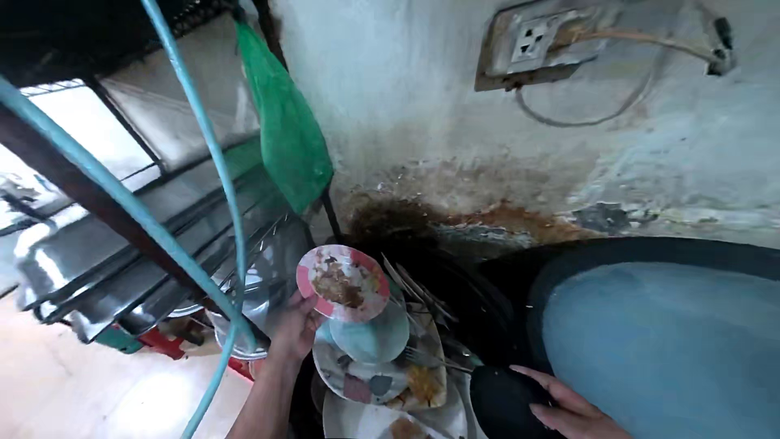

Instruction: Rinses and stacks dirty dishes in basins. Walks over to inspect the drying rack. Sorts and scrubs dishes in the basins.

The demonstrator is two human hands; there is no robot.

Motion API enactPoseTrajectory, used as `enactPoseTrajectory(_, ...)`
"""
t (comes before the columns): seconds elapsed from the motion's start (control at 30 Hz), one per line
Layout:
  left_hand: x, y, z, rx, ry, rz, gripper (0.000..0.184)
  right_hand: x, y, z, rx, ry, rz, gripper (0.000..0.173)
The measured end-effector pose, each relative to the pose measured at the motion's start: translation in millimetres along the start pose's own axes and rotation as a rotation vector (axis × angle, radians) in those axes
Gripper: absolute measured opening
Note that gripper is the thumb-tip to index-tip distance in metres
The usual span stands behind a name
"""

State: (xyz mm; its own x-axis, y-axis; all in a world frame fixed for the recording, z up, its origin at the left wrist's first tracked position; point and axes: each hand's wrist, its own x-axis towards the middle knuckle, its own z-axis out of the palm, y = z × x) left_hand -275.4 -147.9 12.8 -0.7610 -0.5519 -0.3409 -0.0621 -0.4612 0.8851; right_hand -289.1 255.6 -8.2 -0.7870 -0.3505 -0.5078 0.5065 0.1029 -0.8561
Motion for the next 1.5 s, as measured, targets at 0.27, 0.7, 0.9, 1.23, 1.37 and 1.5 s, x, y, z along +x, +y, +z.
enactPoseTrajectory(0.27,-64.5,2.7,-13.1,0.021,-0.049,-0.046,0.020,-1.7,3.3,3.2,-0.068,-0.042,0.039,0.056)
enactPoseTrajectory(0.7,-105.7,-38.2,-27.0,-0.016,-0.032,-0.097,0.021,-9.3,6.5,-1.8,-0.076,0.001,0.060,0.056)
enactPoseTrajectory(0.9,-108.2,-55.0,-32.4,0.081,-0.062,-0.130,0.021,-12.8,4.0,1.7,-0.046,0.033,0.075,0.056)
enactPoseTrajectory(1.23,-101.2,-70.5,8.8,0.233,-0.065,-0.172,0.031,-11.1,-2.6,7.7,-0.022,0.048,0.049,0.053)
enactPoseTrajectory(1.37,-91.6,-87.3,37.0,0.329,-0.058,-0.138,0.056,-1.0,-29.3,23.5,-0.046,0.000,-0.010,0.052)
enactPoseTrajectory(1.5,-92.2,-91.3,62.4,0.388,-0.076,-0.190,0.058,14.6,-57.5,45.5,-0.054,-0.048,-0.072,0.047)
